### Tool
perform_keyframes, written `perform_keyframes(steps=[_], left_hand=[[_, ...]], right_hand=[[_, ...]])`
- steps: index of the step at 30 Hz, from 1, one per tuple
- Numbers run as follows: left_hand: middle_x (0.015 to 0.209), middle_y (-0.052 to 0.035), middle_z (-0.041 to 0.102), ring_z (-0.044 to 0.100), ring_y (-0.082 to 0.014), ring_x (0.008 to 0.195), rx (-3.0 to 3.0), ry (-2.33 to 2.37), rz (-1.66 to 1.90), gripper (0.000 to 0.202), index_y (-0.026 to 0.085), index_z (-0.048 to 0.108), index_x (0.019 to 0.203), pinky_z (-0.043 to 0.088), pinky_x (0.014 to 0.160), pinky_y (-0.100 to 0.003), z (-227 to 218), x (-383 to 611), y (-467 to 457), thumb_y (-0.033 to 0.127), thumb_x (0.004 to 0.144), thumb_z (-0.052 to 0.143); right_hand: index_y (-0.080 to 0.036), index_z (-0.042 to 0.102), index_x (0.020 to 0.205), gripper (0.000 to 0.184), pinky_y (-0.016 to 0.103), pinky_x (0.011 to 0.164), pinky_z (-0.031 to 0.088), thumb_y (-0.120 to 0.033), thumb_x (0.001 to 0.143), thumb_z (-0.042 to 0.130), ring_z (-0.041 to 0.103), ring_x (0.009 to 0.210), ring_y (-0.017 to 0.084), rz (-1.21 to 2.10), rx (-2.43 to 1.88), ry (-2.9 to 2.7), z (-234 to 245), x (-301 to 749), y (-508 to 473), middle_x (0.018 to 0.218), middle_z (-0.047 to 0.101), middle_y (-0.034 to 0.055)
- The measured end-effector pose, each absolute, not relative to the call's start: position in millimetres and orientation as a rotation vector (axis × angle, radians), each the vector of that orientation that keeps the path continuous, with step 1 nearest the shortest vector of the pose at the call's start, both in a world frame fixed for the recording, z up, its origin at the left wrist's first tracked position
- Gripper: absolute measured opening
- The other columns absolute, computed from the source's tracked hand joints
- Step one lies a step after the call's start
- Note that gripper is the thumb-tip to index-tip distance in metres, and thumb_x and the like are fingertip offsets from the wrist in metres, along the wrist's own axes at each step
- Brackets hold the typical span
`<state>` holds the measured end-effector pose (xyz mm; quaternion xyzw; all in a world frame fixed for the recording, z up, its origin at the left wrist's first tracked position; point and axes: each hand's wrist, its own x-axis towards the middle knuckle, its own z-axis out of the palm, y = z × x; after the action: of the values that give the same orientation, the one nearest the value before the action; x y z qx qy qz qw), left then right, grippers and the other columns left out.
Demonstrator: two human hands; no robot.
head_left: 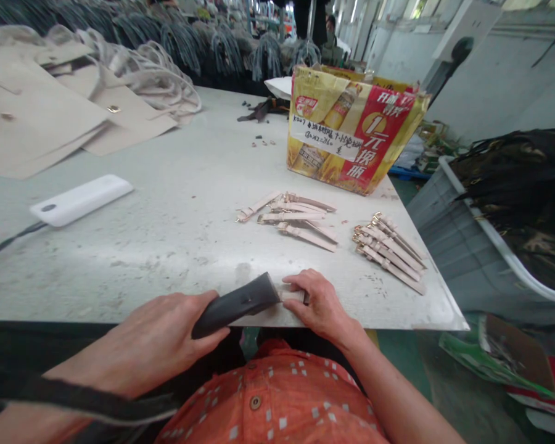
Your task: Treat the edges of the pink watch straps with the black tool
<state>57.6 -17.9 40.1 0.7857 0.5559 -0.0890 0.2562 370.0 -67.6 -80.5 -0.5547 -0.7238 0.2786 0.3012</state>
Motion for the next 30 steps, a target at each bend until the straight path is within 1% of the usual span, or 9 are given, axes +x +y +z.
perform_keyframes(steps=[3,6,9,12,16,21,24,26,30], left_hand=[[0.102,-0.0128,0.100,0.094,-0.0393,0.095,2.191,1.450,-0.412,0.041,0.030,0.088,0.107,0.058,0.082,-0.044,39.9,74.6,-20.1,0.060,0.097,0.062],[0.104,-0.0127,0.100,0.094,-0.0378,0.097,2.228,1.463,-0.427,0.040,0.029,0.089,0.111,0.058,0.083,-0.042,39.3,85.8,-10.9,0.057,0.101,0.063],[0.110,-0.0134,0.101,0.095,-0.0378,0.099,2.221,1.460,-0.348,0.042,0.028,0.091,0.116,0.060,0.084,-0.041,38.7,88.5,-1.3,0.055,0.101,0.064],[0.112,-0.0144,0.101,0.096,-0.0409,0.103,2.227,1.480,-0.293,0.045,0.028,0.093,0.118,0.061,0.087,-0.043,37.3,83.6,2.3,0.056,0.099,0.063],[0.105,-0.0158,0.100,0.095,-0.0446,0.100,2.227,1.587,-0.276,0.044,0.028,0.090,0.109,0.061,0.084,-0.045,36.4,70.4,-4.5,0.060,0.096,0.063],[0.093,-0.0108,0.096,0.093,-0.0388,0.089,2.167,1.537,-0.325,0.033,0.031,0.086,0.100,0.058,0.079,-0.042,39.6,67.8,-24.1,0.058,0.096,0.067],[0.096,-0.0114,0.097,0.094,-0.0377,0.091,2.169,1.512,-0.375,0.034,0.031,0.085,0.102,0.056,0.080,-0.042,36.5,76.7,-25.5,0.057,0.099,0.063],[0.101,-0.0122,0.098,0.095,-0.0385,0.097,2.182,1.504,-0.349,0.037,0.031,0.086,0.106,0.058,0.083,-0.042,32.4,81.7,-18.9,0.057,0.100,0.062],[0.108,-0.0161,0.099,0.095,-0.0420,0.103,2.218,1.594,-0.257,0.046,0.029,0.086,0.112,0.062,0.087,-0.045,25.8,78.4,0.6,0.063,0.099,0.060]], right_hand=[[-0.025,0.094,0.142,0.044,0.045,0.107,0.065,-0.012,0.100,0.099,0.083,0.113,0.031,0.735,-1.461,-1.929,-81.4,370.6,-66.9,0.115,0.090,0.0077],[-0.026,0.092,0.146,0.050,0.045,0.108,0.066,-0.012,0.098,0.099,0.082,0.114,0.031,0.735,-1.460,-1.918,-82.3,370.5,-66.4,0.117,0.091,0.0076],[-0.026,0.087,0.160,0.067,0.048,0.110,0.067,-0.013,0.095,0.097,0.082,0.115,0.032,0.750,-1.471,-1.882,-83.2,370.6,-66.8,0.120,0.092,0.0076],[-0.024,0.081,0.171,0.082,0.051,0.114,0.068,-0.013,0.091,0.093,0.082,0.115,0.033,0.762,-1.449,-1.870,-84.6,371.8,-67.6,0.122,0.093,0.0083],[-0.023,0.084,0.165,0.076,0.051,0.113,0.069,-0.013,0.090,0.089,0.082,0.114,0.033,0.729,-1.400,-1.899,-87.2,373.5,-68.1,0.123,0.092,0.0095],[-0.024,0.087,0.159,0.067,0.050,0.112,0.068,-0.011,0.092,0.088,0.083,0.116,0.033,0.745,-1.414,-1.903,-87.4,373.1,-68.7,0.123,0.092,0.0100],[-0.026,0.089,0.153,0.062,0.050,0.113,0.068,-0.010,0.093,0.090,0.083,0.119,0.033,0.764,-1.435,-1.904,-85.4,373.0,-68.5,0.125,0.092,0.0095],[-0.027,0.090,0.149,0.059,0.050,0.114,0.067,-0.008,0.094,0.090,0.082,0.121,0.033,0.760,-1.451,-1.903,-83.5,372.9,-67.7,0.125,0.092,0.0094],[-0.025,0.090,0.151,0.058,0.050,0.114,0.068,-0.008,0.096,0.089,0.082,0.121,0.033,0.759,-1.477,-1.905,-80.8,371.9,-66.5,0.125,0.091,0.0097]])
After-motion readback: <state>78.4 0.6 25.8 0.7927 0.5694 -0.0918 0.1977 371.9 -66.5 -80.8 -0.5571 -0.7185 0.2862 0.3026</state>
